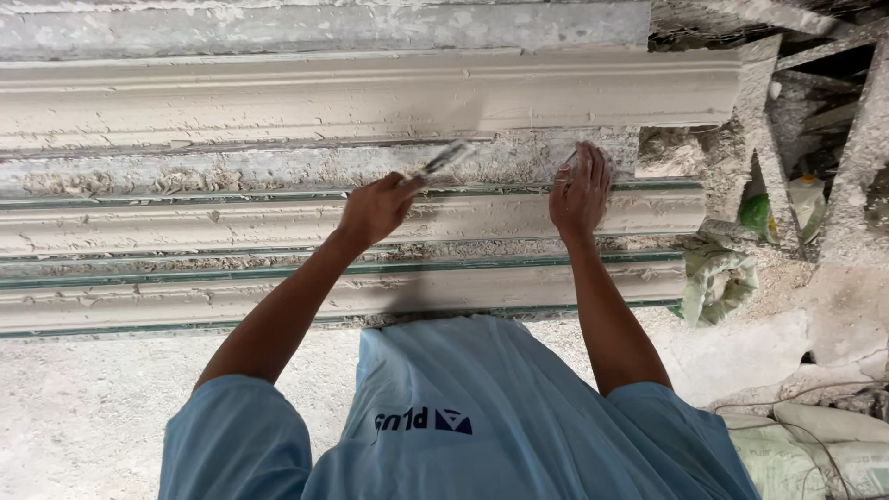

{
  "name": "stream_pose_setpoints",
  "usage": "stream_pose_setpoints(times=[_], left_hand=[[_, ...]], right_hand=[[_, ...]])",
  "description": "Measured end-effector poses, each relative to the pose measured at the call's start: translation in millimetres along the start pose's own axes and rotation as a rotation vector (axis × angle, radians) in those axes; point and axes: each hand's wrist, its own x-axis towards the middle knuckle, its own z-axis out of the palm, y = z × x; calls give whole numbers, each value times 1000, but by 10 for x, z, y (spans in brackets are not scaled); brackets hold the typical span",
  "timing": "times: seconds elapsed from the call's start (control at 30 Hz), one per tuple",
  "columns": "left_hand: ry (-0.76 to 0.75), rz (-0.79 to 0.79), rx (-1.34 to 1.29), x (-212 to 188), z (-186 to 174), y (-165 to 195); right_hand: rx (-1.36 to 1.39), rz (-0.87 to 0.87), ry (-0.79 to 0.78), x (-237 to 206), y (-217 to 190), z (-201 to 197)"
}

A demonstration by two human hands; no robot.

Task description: The person scrapes excess dried plaster from decorative molding strips laid on the workshop floor, using a small putty knife to run along the grooves and edges of each piece. They work along the length of the moldings, moving from one section to the next and repositioning pieces as they clean the surfaces.

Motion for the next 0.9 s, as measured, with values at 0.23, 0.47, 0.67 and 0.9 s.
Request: stream_pose_setpoints(times=[0.23,0.47,0.67,0.9], left_hand=[[242,57,76,-291,162,-212],[304,4,125,-284,238,-221],[316,5,136,-263,201,-185],[311,-2,155,-255,202,-190]], right_hand=[[-16,-13,6,-14,25,29],[-30,-58,28,-5,-2,12],[-19,-48,20,17,-20,5],[-39,-31,22,26,-44,-9]])
